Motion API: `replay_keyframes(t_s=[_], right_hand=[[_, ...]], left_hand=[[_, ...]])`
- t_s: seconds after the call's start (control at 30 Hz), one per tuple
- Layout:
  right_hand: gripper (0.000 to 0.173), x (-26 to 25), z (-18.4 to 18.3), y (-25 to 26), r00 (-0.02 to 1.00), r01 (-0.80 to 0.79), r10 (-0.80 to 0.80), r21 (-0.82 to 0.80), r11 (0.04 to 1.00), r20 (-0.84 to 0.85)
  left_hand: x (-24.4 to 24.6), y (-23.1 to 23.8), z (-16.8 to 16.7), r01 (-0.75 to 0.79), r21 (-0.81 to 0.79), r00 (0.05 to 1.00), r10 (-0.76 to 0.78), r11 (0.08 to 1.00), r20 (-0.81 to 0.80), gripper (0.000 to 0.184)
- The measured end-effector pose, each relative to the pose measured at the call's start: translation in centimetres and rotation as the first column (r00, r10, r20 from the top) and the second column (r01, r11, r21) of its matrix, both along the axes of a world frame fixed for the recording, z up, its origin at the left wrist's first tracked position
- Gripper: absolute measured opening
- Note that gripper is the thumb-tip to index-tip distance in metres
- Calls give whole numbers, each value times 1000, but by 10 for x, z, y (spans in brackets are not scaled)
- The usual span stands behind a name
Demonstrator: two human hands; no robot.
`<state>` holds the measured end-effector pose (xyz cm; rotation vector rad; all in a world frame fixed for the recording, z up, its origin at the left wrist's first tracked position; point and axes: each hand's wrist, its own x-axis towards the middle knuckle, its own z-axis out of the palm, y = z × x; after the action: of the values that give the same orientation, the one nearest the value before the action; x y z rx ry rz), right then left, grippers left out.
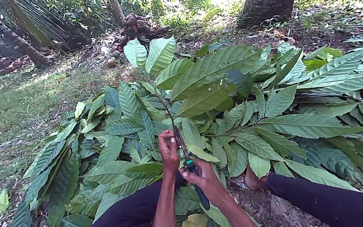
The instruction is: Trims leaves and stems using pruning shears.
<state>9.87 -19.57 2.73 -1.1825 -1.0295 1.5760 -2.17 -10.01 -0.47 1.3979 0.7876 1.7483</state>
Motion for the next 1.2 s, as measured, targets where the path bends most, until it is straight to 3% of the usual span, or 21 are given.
replay_keyframes(t_s=[0.1, 0.23, 0.53, 0.67, 0.77, 0.97, 1.1, 1.2], right_hand=[[46, 2, 1, 5, 995, 9, -15, 53, 999, 103], [49, 6, 10, 15, 985, 0, -18, 104, 995, 169], [29, 5, 16, 21, 988, 112, -127, 156, 981, 92], [51, 13, 22, 30, 956, 43, -102, 211, 977, 274], [56, 16, 30, 37, 924, 18, -108, 239, 971, 367], [50, 14, 38, 44, 917, 53, -160, 284, 957, 366], [32, 15, 41, 44, 940, 106, -195, 302, 947, 281], [33, 20, 45, 46, 977, 43, -99, 279, 959, 190]], left_hand=[[-1, 0, -2, 21, 17, 999, -21, 1000, 33, 9], [1, -1, -4, 38, 25, 998, -40, 999, 56, 9], [1, -2, -3, 42, 15, 997, -43, 999, 61, 12], [2, -4, -3, 15, 11, 999, -15, 1000, 29, 11], [4, -5, -1, 2, 41, 1000, -2, 999, -2, 9], [8, -7, -2, -10, 63, 1000, 12, 998, -24, 12], [4, -5, -4, -5, 70, 1000, 6, 998, -12, 11], [1, -6, -7, -4, 74, 1000, 4, 997, 0, 8]])
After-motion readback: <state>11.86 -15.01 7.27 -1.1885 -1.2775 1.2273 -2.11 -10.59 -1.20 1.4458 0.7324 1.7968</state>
